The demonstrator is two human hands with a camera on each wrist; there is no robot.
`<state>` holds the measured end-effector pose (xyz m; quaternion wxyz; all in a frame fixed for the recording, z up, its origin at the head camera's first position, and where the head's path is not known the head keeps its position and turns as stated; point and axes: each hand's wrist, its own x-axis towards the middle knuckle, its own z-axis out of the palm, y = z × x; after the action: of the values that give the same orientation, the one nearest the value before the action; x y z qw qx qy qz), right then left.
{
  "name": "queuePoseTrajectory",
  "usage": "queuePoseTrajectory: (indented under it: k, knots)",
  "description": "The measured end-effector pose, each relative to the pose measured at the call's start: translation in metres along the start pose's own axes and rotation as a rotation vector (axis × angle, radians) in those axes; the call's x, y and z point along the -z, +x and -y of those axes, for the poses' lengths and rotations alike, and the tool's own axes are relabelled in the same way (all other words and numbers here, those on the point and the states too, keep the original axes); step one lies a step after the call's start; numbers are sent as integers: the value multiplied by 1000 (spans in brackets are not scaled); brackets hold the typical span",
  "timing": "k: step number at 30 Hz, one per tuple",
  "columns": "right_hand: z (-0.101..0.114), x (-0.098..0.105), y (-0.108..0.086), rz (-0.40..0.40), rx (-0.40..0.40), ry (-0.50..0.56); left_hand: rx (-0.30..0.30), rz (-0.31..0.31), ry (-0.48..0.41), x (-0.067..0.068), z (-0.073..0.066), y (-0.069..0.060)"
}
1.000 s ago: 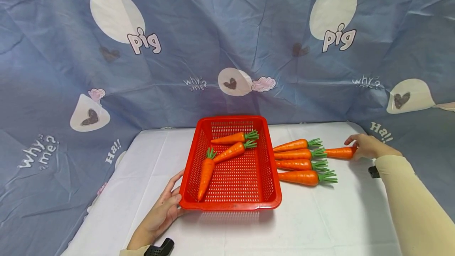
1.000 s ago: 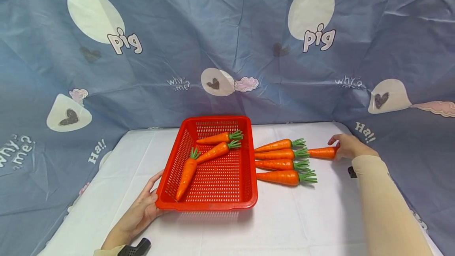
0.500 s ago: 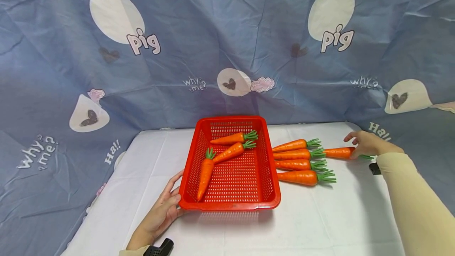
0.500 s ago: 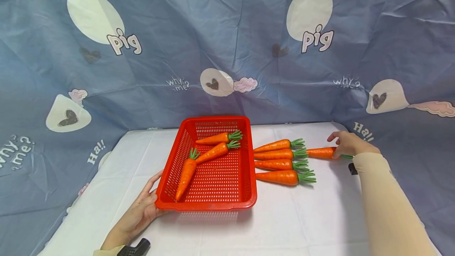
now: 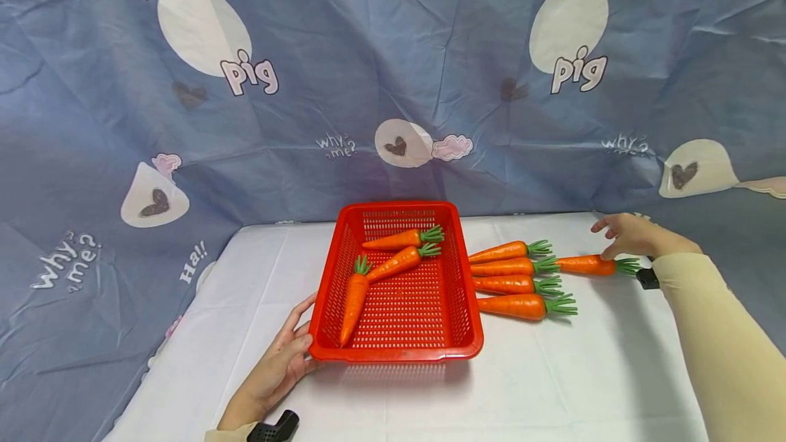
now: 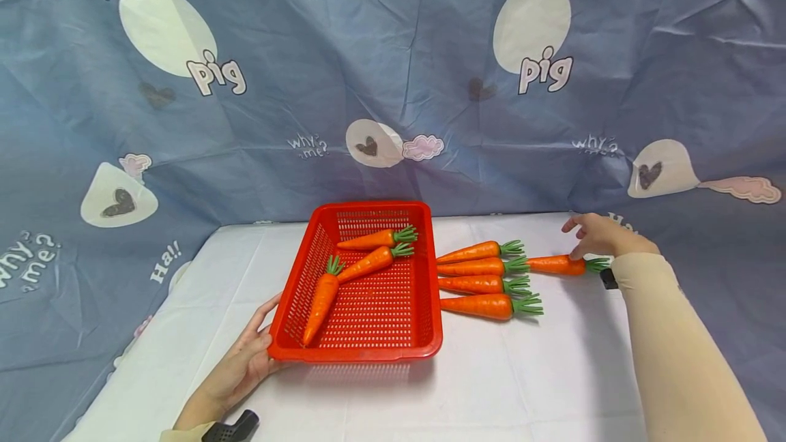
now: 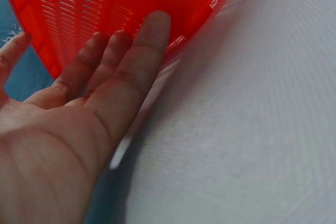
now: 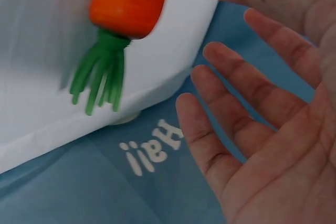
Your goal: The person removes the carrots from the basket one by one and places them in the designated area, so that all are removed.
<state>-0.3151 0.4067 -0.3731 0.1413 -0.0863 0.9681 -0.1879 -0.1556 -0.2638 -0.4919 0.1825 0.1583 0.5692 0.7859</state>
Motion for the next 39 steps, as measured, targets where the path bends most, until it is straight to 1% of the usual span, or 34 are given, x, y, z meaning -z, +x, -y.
queuePoseTrajectory:
  k: [3, 7, 13, 19, 24, 29, 32, 39]
  knots:
    - [6, 4, 0, -27, 1, -12, 9, -15, 14, -1, -1, 0]
    - [16, 10, -1, -38, 26, -10, 19, -28, 24, -1, -1, 0]
    - [34, 16, 1, -45, 64, -26, 1, -8, 25, 0, 0, 0]
    - [57, 20, 3, -44, 89, -46, -11, 4, 21, 1, 0, 0]
    - [76, 23, 7, -35, 127, -43, -18, 11, 26, 1, 0, 0]
    - [97, 24, 9, -14, 151, -23, 24, -30, 42, -1, -2, 0]
    - [112, 22, 12, -13, 169, -37, 41, -48, 52, -2, -3, 1]
    - [144, 12, 21, -10, 245, -44, 32, -35, 43, -1, -2, 1]
